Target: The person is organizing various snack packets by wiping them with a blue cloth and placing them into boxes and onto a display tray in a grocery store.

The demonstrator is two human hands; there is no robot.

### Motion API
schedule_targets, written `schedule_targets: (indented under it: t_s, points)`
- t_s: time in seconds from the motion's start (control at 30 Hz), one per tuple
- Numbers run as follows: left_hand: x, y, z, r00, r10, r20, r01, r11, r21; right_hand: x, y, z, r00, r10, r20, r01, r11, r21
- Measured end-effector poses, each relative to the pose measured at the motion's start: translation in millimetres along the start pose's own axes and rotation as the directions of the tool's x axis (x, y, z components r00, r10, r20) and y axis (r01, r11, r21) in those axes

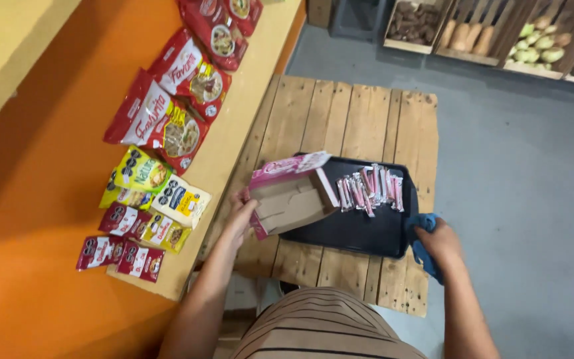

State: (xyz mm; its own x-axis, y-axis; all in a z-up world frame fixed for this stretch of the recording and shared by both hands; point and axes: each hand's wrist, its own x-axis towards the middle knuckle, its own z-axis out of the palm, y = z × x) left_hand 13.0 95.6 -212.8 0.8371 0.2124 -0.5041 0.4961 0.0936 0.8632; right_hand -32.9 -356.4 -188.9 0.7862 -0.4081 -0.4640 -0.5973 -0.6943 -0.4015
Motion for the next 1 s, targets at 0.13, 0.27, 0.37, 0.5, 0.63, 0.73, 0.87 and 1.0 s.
schedule_targets:
  t_s: [0.13, 0.27, 0.37, 0.5, 0.63, 0.73, 0.87, 1.0]
  points:
    - [9, -30, 13, 1.000, -0.028, 0.009, 0.029, 0.948, -0.318, -7, 2, 31, 0.998, 0.062, 0.015, -0.060, 0.990, -0.129]
    - [28, -47, 22, 0.998, -0.027, 0.054, 0.051, 0.862, -0.504, 28, 30, 106, 0.973, -0.138, 0.187, 0.144, 0.989, -0.018]
    - [9, -23, 35, 0.996, -0.081, 0.028, 0.084, 0.864, -0.496, 47, 40, 139, 0.934, -0.050, 0.355, 0.162, 0.943, -0.292]
    - [26, -61, 24, 0.985, -0.172, 0.006, 0.152, 0.852, -0.501, 58, 21, 149, 0.999, 0.020, 0.050, 0.004, 0.894, -0.448]
    - [-29, -17, 33, 0.972, -0.233, -0.029, 0.176, 0.805, -0.566, 88, -2, 156, 0.944, -0.255, -0.209, 0.145, 0.889, -0.434]
    - [-58, -4, 36, 0.961, -0.275, -0.030, 0.208, 0.789, -0.579, 113, -29, 168, 0.908, -0.381, -0.177, 0.309, 0.891, -0.332]
    - [-52, -52, 21, 0.936, -0.351, 0.022, 0.284, 0.717, -0.637, 132, -72, 183, 0.913, -0.402, -0.064, 0.375, 0.891, -0.255]
    - [-55, -63, 15, 0.914, -0.393, 0.102, 0.368, 0.696, -0.617, 128, -81, 193, 0.925, -0.379, -0.034, 0.351, 0.883, -0.311]
